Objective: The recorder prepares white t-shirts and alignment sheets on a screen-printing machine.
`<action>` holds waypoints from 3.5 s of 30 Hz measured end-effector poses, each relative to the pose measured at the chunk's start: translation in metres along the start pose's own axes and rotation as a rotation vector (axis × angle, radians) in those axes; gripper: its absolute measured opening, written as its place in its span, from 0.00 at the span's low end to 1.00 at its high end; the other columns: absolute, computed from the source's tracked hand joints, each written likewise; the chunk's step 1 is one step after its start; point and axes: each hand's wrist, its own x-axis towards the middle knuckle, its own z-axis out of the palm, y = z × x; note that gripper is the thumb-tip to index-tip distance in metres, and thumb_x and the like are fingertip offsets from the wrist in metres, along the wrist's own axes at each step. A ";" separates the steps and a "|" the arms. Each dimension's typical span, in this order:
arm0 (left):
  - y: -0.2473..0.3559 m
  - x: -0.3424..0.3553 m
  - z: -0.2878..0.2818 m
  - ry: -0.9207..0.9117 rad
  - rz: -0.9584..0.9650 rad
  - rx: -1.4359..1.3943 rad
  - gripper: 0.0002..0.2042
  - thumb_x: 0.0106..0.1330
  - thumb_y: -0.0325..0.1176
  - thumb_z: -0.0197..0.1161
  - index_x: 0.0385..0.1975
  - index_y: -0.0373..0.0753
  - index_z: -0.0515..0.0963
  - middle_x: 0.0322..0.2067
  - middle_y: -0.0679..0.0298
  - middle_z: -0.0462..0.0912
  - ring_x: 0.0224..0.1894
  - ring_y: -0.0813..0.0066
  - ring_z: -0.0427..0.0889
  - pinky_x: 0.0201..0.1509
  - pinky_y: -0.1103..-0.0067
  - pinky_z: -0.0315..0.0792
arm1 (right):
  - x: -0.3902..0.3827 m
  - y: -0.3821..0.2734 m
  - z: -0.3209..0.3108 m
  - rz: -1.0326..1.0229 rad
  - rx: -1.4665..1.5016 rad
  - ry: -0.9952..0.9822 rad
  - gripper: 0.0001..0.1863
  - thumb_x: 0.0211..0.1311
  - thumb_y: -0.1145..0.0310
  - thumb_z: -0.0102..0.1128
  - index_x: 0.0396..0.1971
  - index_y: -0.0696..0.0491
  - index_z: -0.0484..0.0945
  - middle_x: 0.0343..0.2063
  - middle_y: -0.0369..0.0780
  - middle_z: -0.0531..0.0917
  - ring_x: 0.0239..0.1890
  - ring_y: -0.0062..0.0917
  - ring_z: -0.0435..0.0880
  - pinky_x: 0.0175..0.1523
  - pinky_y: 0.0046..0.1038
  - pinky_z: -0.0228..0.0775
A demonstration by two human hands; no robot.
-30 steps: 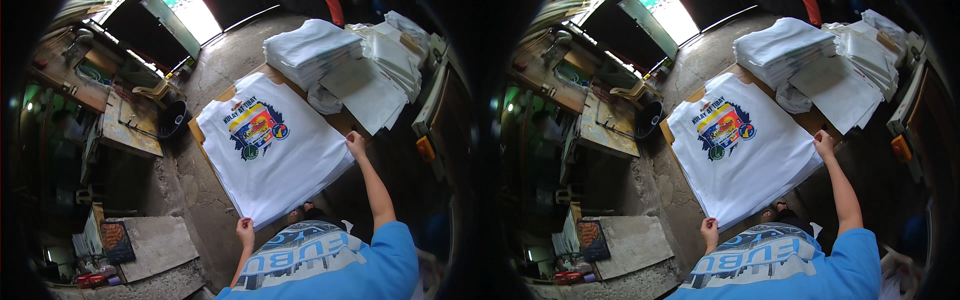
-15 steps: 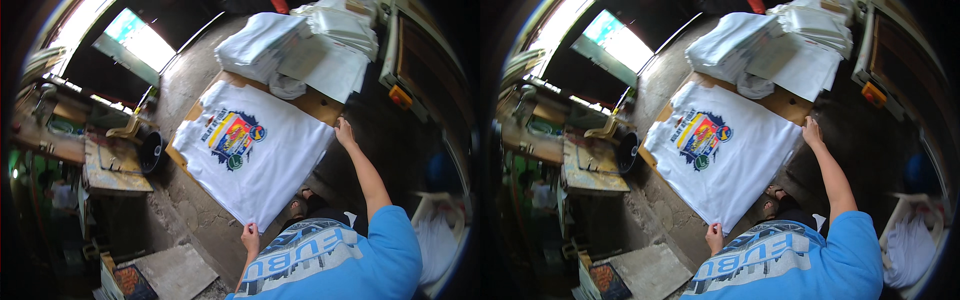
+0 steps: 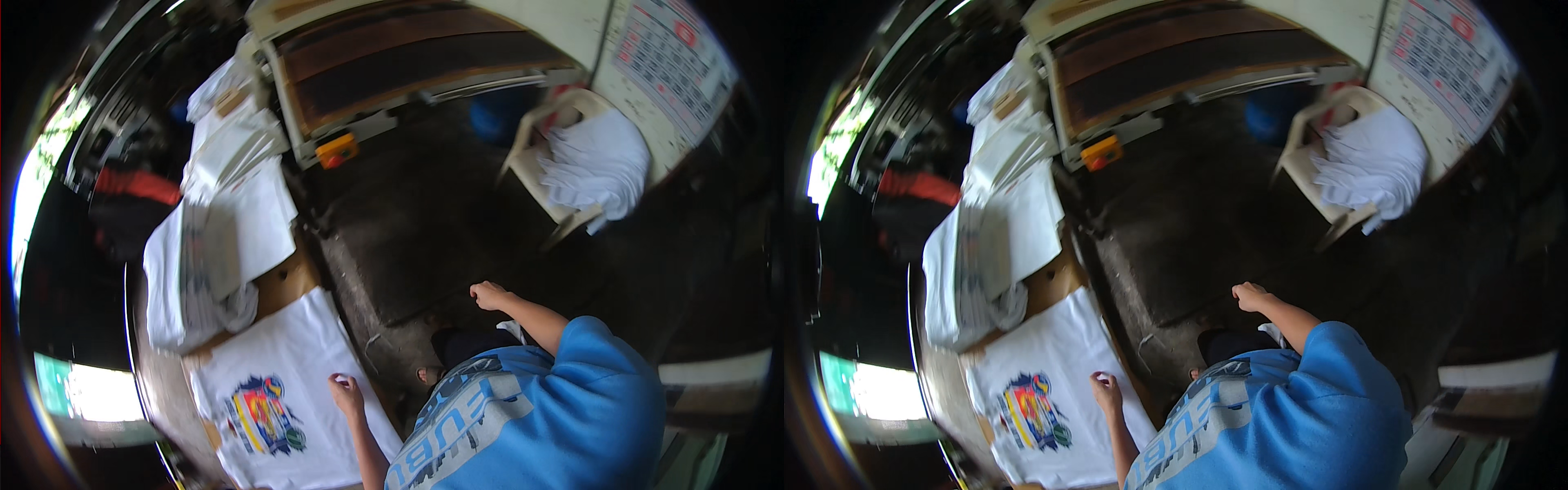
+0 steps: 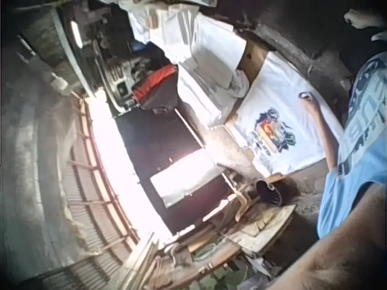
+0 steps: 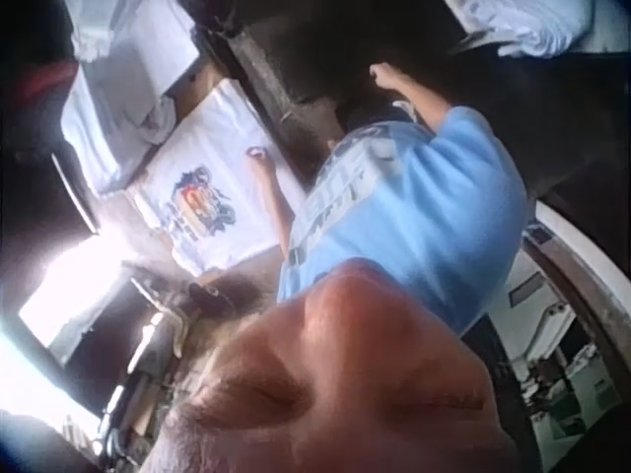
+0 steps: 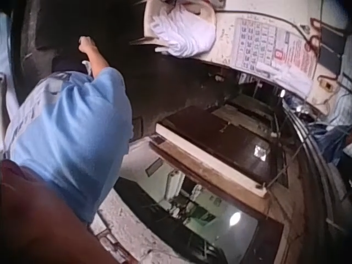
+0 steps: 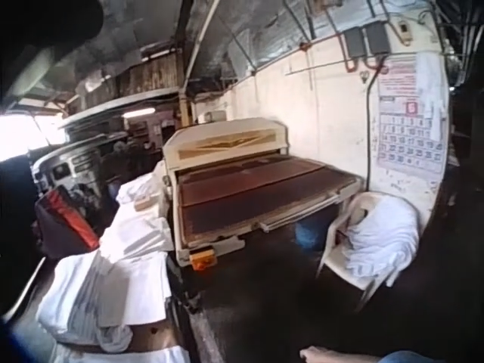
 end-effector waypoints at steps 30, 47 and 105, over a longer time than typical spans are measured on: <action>0.234 0.115 0.300 -1.142 0.397 0.523 0.14 0.53 0.41 0.57 0.35 0.40 0.76 0.31 0.56 0.79 0.36 0.67 0.79 0.39 0.75 0.70 | -0.018 0.401 -0.202 0.659 1.233 0.869 0.08 0.55 0.69 0.47 0.30 0.56 0.74 0.20 0.38 0.78 0.15 0.19 0.74 0.16 0.21 0.68; 0.593 0.078 0.415 -1.183 0.755 0.283 0.11 0.57 0.32 0.54 0.39 0.38 0.74 0.34 0.61 0.79 0.36 0.74 0.78 0.39 0.79 0.71 | -0.058 0.595 -0.302 0.938 0.536 1.321 0.25 0.48 0.77 0.46 0.51 0.45 0.64 0.24 0.49 0.77 0.30 0.43 0.77 0.38 0.38 0.69; 0.871 -0.062 0.446 -1.111 0.358 -0.529 0.13 0.58 0.33 0.57 0.41 0.37 0.71 0.37 0.66 0.74 0.41 0.78 0.70 0.48 0.81 0.61 | -0.111 0.663 -0.330 0.702 0.494 1.359 0.11 0.48 0.79 0.51 0.35 0.58 0.70 0.33 0.48 0.75 0.35 0.43 0.75 0.37 0.36 0.67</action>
